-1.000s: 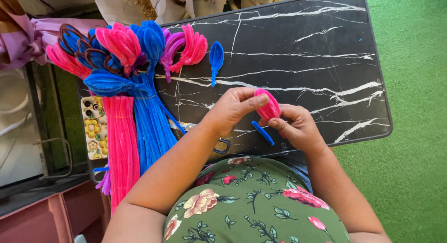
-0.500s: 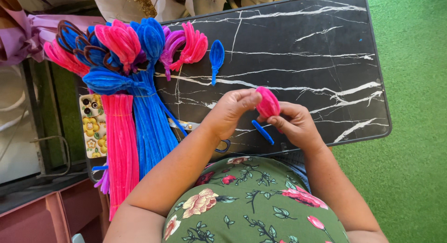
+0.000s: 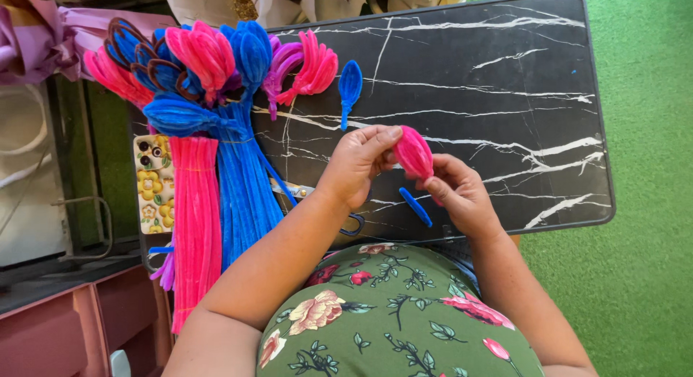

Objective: The person twists pink pipe cleaners into loops, uses scissors to cut small sections, and assembles the pieces into a bundle.

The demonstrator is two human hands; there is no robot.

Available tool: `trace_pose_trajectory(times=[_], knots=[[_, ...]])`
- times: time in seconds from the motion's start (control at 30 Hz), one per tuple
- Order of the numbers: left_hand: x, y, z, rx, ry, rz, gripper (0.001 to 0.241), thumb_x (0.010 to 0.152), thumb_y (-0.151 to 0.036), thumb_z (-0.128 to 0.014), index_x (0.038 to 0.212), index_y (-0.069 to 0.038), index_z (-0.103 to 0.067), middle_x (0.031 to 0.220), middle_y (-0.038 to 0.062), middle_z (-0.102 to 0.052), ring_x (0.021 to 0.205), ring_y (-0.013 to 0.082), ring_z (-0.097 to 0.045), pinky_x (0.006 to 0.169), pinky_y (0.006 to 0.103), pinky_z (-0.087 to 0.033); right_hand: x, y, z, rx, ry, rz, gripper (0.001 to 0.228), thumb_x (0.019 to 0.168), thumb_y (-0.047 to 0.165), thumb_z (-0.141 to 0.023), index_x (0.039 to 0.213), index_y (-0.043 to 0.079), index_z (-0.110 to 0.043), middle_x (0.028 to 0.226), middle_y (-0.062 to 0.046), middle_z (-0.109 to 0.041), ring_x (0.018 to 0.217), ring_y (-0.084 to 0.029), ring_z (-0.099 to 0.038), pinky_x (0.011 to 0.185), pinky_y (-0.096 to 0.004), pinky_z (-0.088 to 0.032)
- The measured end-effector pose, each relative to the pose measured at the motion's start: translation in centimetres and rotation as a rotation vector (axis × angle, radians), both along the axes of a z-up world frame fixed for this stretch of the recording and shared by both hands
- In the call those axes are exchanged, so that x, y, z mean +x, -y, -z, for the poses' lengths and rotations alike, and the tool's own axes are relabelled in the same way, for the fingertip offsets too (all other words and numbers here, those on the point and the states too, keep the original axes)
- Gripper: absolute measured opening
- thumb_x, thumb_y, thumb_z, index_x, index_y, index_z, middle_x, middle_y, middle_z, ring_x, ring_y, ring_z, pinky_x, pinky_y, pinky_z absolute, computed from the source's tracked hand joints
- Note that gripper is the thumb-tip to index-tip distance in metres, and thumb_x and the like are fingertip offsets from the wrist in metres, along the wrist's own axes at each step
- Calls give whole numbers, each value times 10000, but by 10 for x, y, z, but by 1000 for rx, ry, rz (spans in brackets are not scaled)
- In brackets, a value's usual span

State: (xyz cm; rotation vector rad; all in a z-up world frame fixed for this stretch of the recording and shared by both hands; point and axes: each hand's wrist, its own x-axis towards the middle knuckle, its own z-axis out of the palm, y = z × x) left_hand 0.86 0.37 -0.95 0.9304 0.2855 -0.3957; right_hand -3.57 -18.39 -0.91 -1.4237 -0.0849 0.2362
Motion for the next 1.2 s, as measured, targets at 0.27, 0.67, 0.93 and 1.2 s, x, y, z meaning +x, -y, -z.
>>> trace_pose_trajectory(times=[0.27, 0.67, 0.93, 1.2], knots=[[-32, -39, -13, 20, -89, -34, 448, 895, -320, -647, 1261, -66, -600, 1028, 48, -699, 799, 97, -680, 648, 202, -532, 6, -22, -3, -104, -35, -8, 198, 895, 85, -665, 1045, -43, -686, 912, -117, -672, 762, -113, -617, 714, -244, -526], [-66, -69, 19, -34, 45, -196, 352, 879, -127, -688, 1193, 6, -603, 988, 133, -690, 767, 187, -713, 650, 230, -593, 6, -74, -11, -96, -119, -105, 179, 926, 134, -643, 1038, 12, -711, 769, -52, -651, 714, -71, -569, 655, -210, -493], [-56, -91, 3, 64, 97, -317, 212, 858, -84, -710, 1027, 5, -617, 844, 118, -690, 701, 210, -721, 601, 244, -589, 3, -75, 4, -19, -154, -231, 465, 837, 65, -704, 1282, 20, -576, 1015, -141, -683, 864, -147, -657, 825, -312, -555], [-45, -109, -20, 228, 104, -413, 218, 872, -107, -696, 1043, -19, -592, 799, 105, -685, 654, 178, -707, 556, 203, -565, 0, -75, 0, -76, -154, -248, 318, 884, 93, -662, 1194, 24, -645, 961, -122, -709, 853, -153, -665, 841, -318, -542]])
